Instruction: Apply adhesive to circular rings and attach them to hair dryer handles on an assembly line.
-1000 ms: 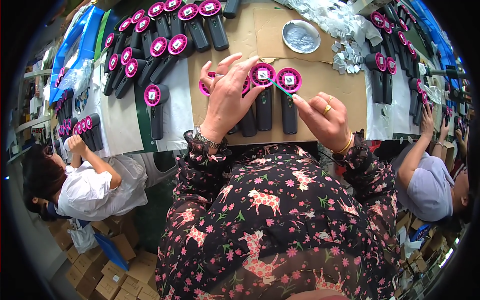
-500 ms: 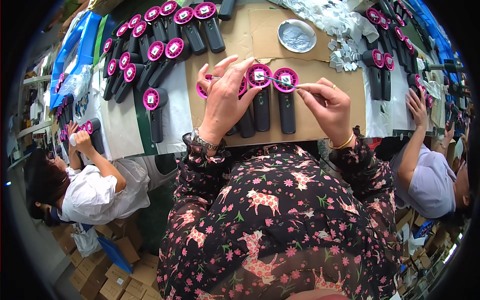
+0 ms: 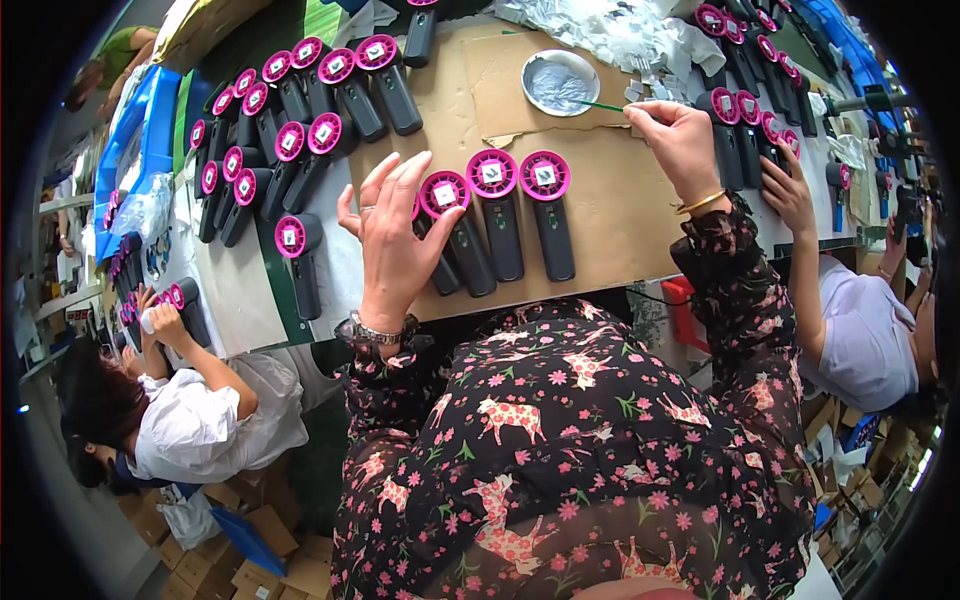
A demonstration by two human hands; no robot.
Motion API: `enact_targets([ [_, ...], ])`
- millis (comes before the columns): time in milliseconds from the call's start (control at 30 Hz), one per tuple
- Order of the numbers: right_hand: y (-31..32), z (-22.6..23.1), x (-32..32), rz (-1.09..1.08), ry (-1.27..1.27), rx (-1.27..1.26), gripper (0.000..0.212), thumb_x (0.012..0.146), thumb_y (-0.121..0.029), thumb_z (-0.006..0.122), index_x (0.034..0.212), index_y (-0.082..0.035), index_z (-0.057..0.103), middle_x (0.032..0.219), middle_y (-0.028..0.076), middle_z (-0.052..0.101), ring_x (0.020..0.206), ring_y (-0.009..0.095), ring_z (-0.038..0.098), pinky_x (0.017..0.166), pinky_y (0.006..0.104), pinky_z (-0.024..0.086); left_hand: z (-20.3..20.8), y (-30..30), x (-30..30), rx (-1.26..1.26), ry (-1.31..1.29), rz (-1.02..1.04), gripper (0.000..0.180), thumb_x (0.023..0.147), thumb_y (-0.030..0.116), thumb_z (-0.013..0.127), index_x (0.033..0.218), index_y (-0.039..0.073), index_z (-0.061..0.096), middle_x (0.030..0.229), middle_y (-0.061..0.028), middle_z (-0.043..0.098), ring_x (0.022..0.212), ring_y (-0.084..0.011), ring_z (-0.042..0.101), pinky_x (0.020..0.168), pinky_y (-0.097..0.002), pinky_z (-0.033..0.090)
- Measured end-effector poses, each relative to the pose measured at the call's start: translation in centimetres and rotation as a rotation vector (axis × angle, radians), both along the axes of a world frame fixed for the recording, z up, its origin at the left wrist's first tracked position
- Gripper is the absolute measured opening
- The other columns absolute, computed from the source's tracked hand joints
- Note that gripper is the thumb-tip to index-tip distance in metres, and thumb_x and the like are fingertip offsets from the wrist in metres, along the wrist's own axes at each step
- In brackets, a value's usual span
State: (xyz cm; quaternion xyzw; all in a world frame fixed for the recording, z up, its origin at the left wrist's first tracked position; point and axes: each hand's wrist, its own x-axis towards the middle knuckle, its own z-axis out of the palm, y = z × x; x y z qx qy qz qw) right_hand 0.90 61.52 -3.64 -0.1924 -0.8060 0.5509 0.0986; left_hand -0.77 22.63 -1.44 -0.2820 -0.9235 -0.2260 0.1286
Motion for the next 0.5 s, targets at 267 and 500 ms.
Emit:
enact_targets([
  [267, 0.2, -1.5, -0.8, -0.019, 0.032, -0.072, 0.022, 0.1, -0.017, 0.087, 0.112, 0.001, 0.087, 0.089, -0.002, 0.079, 0.073, 0.002, 0.063, 0.065, 0.0194, 0.047, 0.2, -0.1, 0.3, -0.001, -0.01, 0.017, 0.074, 0.089, 0.038, 0.093, 0.155, 0.018, 0.065, 0.139, -0.0005, 0.075, 0.152, -0.0242, 0.053, 0.13, -0.0565, 0.013],
  [500, 0.3, -0.7, -0.4, -0.002, -0.099, -0.524, 0.015, 0.105, -0.016, 0.08, 0.111, -0.003, 0.085, 0.072, -0.013, 0.049, 0.06, 0.0, 0.034, 0.052, 0.0241, 0.022, 0.1, 0.0, 0.3, -0.004, -0.012, 0.018, 0.075, 0.089, 0.039, 0.093, 0.155, 0.018, 0.065, 0.137, -0.0009, 0.075, 0.152, -0.0242, 0.053, 0.13, -0.0568, 0.013],
])
